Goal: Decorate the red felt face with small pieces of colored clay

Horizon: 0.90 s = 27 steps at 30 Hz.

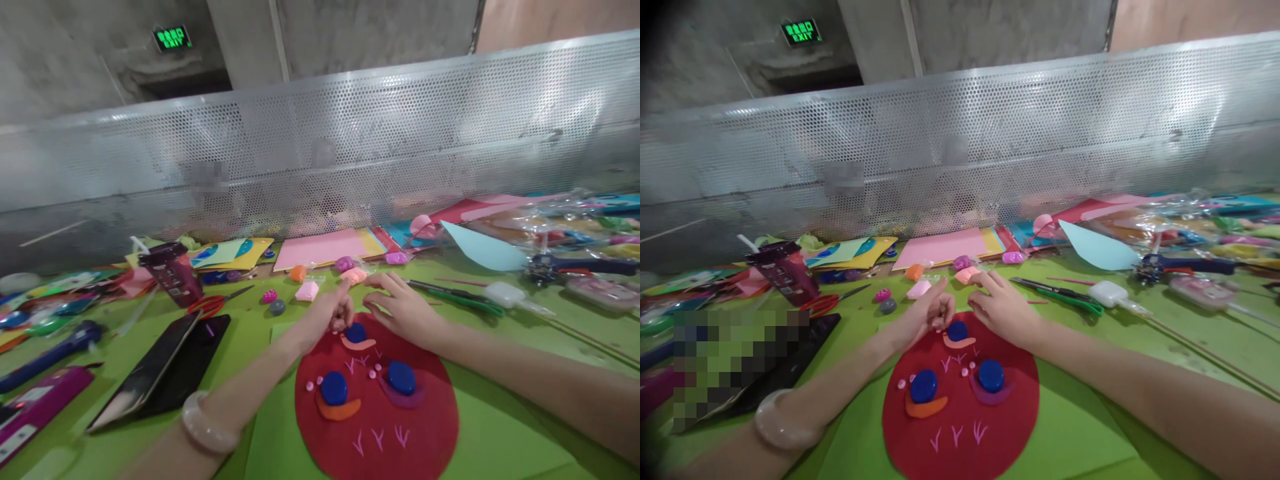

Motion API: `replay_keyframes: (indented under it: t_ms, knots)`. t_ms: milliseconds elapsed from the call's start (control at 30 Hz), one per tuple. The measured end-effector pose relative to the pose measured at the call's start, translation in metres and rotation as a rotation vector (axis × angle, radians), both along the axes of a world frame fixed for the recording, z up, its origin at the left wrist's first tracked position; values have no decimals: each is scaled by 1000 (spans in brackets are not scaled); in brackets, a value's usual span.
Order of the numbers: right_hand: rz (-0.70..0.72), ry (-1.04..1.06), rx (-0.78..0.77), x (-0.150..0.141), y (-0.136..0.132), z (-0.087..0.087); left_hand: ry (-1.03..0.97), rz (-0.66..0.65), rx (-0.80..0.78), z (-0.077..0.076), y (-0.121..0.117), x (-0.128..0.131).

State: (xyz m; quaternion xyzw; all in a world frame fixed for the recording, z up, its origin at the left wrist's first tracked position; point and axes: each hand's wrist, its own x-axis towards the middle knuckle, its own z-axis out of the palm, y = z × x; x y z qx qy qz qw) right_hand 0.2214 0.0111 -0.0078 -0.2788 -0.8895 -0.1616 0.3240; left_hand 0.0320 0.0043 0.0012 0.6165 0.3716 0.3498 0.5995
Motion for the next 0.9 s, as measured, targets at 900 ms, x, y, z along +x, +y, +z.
replay_keyframes:
  t_ms: [900]
  knots:
    - [168,215,96,-9,-22,10,-153,136,116,-1,-15,-2]
